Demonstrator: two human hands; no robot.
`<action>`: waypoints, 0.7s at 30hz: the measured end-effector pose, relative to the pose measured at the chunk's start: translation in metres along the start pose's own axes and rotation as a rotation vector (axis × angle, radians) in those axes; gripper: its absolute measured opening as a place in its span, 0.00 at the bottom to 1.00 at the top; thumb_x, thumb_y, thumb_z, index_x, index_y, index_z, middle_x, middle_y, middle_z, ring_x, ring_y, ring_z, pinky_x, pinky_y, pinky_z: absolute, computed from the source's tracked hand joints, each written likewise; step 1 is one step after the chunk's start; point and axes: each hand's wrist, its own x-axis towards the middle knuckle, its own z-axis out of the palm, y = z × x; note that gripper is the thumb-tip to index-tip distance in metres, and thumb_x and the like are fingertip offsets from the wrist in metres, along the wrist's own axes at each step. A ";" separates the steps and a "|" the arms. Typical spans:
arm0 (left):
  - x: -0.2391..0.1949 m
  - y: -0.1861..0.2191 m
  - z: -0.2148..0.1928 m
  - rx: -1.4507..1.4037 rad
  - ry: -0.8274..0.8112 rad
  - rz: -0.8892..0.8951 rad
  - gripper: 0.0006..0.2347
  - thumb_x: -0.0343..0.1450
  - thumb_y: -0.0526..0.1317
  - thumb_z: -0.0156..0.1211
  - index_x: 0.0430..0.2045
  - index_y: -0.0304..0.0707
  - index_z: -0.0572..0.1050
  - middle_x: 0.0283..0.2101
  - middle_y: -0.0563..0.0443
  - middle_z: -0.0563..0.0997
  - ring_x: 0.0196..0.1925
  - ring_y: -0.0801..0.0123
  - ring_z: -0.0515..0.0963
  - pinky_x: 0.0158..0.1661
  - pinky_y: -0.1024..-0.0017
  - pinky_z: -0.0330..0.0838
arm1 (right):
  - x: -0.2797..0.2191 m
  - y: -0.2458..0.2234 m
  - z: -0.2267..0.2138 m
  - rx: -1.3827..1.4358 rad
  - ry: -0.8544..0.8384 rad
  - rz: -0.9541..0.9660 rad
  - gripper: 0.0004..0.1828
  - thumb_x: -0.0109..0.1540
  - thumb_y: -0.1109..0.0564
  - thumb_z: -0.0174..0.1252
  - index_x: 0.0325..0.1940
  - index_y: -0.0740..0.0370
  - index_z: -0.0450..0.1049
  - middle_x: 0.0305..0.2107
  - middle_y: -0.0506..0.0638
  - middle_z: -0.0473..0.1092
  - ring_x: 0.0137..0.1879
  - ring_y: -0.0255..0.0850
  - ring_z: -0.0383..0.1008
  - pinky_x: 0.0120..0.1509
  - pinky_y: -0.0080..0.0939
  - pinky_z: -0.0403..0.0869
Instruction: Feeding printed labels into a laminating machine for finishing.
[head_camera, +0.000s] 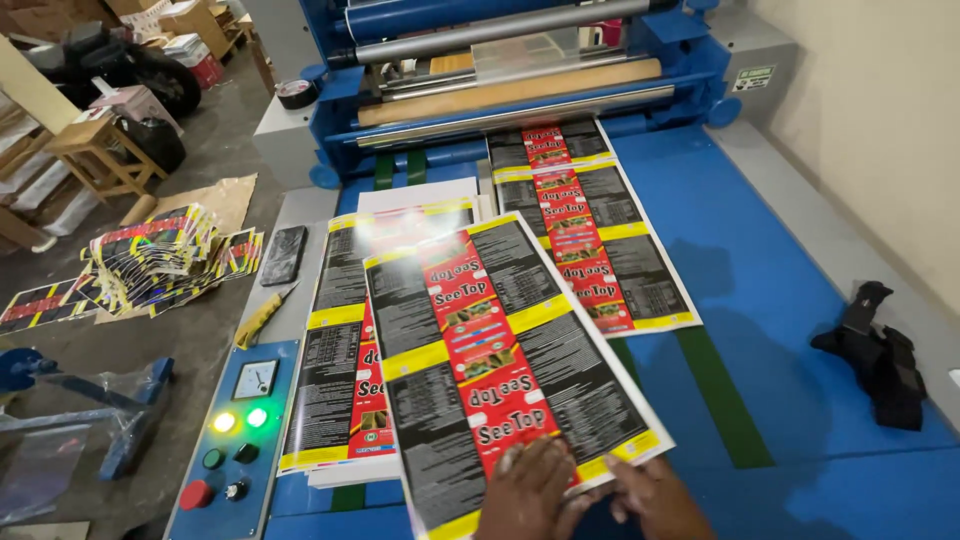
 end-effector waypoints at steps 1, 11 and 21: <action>0.004 0.000 -0.009 -0.044 -0.034 -0.010 0.18 0.63 0.43 0.71 0.42 0.32 0.77 0.48 0.37 0.81 0.54 0.46 0.78 0.52 0.48 0.67 | -0.002 -0.005 -0.005 0.037 0.028 -0.057 0.13 0.62 0.50 0.58 0.46 0.58 0.74 0.28 0.53 0.77 0.27 0.42 0.77 0.22 0.43 0.67; -0.041 -0.092 -0.062 0.310 -0.021 -0.361 0.21 0.67 0.43 0.67 0.53 0.34 0.73 0.59 0.36 0.76 0.64 0.47 0.73 0.59 0.48 0.64 | 0.028 0.091 -0.245 -0.153 0.277 -0.002 0.14 0.66 0.50 0.55 0.41 0.66 0.74 0.20 0.60 0.74 0.19 0.48 0.70 0.19 0.49 0.66; -0.069 -0.105 -0.067 0.457 -0.239 -0.311 0.21 0.68 0.44 0.60 0.53 0.31 0.71 0.60 0.37 0.76 0.62 0.49 0.73 0.58 0.50 0.65 | 0.011 0.150 -0.353 -0.131 0.396 0.038 0.19 0.66 0.56 0.54 0.62 0.55 0.70 0.31 0.61 0.78 0.28 0.46 0.75 0.27 0.50 0.72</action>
